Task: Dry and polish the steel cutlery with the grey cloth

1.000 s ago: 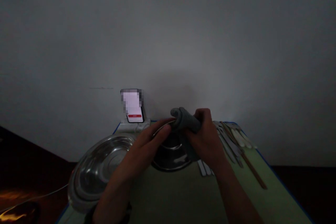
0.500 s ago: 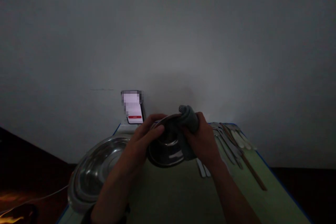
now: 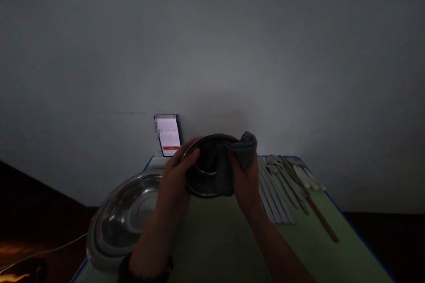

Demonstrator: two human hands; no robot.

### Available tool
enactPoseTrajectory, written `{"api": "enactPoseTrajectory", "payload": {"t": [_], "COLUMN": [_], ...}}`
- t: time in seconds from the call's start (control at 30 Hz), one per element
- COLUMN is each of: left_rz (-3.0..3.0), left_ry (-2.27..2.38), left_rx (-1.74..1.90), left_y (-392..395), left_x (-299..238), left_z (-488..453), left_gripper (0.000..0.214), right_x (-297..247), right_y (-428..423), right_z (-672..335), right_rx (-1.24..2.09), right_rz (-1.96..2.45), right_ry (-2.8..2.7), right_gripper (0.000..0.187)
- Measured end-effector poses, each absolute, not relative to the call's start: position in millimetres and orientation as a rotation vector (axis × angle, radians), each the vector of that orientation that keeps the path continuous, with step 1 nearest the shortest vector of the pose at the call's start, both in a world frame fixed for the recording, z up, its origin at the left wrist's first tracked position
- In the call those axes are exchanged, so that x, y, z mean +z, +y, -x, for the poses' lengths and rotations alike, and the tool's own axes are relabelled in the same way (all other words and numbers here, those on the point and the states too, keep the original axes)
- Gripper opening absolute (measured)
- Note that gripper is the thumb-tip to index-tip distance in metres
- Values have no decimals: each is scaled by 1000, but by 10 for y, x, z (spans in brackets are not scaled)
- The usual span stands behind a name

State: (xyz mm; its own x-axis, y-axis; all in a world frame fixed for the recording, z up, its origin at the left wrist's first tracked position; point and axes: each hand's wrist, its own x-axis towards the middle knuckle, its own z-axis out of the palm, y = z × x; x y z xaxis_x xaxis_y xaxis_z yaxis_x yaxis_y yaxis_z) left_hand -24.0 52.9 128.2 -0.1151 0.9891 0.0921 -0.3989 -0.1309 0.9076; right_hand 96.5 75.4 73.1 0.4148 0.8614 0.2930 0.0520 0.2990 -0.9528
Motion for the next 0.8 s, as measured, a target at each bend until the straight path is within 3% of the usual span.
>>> {"api": "enactPoseTrajectory", "payload": {"t": [0.13, 0.4, 0.8], "left_rz": [-896, -1151, -958], "left_ry": [722, 853, 828], "left_rx": [1566, 1079, 1534], "left_y": [542, 516, 488], "left_x": [1247, 1191, 1219], "left_z": [189, 302, 61], "left_gripper": [29, 33, 37], "right_x": [784, 1020, 899], "right_y": [786, 711, 726], "right_z": [-1098, -1387, -1170], "right_rx": [656, 378, 446], "right_rz": [1211, 1335, 1428], "right_ry": [-1181, -1600, -1358], "right_gripper": [38, 21, 28]}}
